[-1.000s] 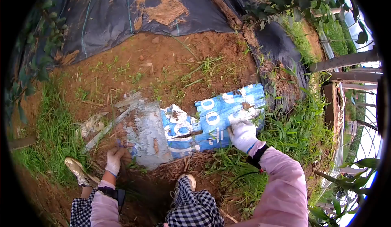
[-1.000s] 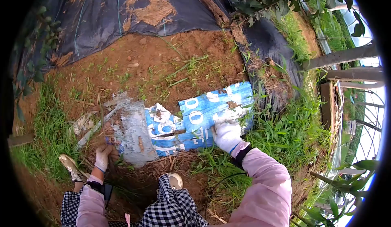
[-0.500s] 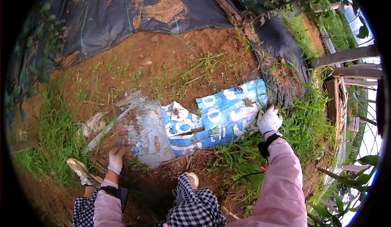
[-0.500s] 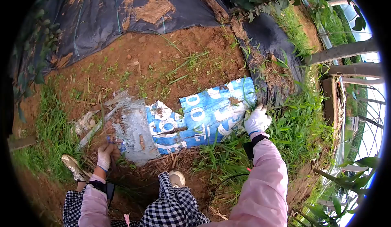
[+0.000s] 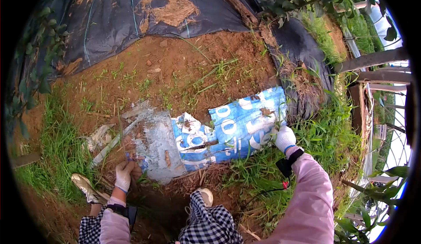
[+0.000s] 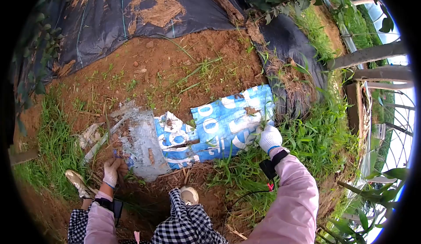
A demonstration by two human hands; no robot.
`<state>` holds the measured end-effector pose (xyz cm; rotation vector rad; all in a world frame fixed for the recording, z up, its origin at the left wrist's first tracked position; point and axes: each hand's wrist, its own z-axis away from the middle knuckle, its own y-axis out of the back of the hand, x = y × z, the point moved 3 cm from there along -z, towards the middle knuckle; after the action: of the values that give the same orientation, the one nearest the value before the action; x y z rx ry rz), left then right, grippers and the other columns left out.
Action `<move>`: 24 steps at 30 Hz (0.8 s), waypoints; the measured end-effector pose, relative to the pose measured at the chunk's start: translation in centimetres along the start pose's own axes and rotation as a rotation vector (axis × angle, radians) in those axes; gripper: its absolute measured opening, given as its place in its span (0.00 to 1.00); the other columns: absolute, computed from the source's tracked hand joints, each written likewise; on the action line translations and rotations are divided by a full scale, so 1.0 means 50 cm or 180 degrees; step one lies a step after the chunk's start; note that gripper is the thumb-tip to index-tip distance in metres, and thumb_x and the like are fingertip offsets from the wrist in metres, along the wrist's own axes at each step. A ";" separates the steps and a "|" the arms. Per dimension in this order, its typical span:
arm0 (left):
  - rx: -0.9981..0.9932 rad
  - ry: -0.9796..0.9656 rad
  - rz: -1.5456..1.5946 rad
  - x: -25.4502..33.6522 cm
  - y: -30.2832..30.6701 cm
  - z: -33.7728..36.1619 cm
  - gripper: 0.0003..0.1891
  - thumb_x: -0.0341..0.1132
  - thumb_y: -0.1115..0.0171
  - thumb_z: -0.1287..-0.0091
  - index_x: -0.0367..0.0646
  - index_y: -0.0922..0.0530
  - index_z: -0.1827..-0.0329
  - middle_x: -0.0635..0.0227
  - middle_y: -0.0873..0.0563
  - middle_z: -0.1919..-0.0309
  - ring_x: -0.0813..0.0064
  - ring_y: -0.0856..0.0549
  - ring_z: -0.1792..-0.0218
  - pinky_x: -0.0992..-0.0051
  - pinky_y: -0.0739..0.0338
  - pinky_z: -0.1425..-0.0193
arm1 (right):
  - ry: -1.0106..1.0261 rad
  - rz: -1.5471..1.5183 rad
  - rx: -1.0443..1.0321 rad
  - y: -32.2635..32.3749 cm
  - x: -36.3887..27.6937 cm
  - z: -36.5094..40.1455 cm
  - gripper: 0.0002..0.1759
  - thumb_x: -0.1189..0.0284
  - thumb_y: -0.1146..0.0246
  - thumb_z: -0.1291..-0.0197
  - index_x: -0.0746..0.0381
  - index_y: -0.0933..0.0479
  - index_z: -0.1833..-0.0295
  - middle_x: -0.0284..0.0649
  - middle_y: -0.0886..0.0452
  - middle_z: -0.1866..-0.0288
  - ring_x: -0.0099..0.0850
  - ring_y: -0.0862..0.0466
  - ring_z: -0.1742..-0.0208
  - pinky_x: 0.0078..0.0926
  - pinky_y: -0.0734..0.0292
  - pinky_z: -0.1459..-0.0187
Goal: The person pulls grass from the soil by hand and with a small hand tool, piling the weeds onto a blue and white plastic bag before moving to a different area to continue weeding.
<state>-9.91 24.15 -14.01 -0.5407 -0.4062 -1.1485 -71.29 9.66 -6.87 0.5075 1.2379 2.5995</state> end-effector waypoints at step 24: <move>0.0399 0.0023 -0.0311 -0.008 0.003 0.000 0.12 0.35 0.40 0.30 0.38 0.24 0.70 0.65 0.20 0.81 0.73 0.23 0.83 0.76 0.30 0.80 | -0.0207 -0.1505 0.0662 -0.042 0.123 -0.162 0.14 0.67 0.46 0.38 0.64 0.21 0.56 0.45 0.16 0.59 0.41 0.17 0.62 0.34 0.19 0.59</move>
<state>-9.94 24.51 -14.26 -0.4108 -0.4993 -1.2095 -80.05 7.32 -11.94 0.2856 1.4133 2.0623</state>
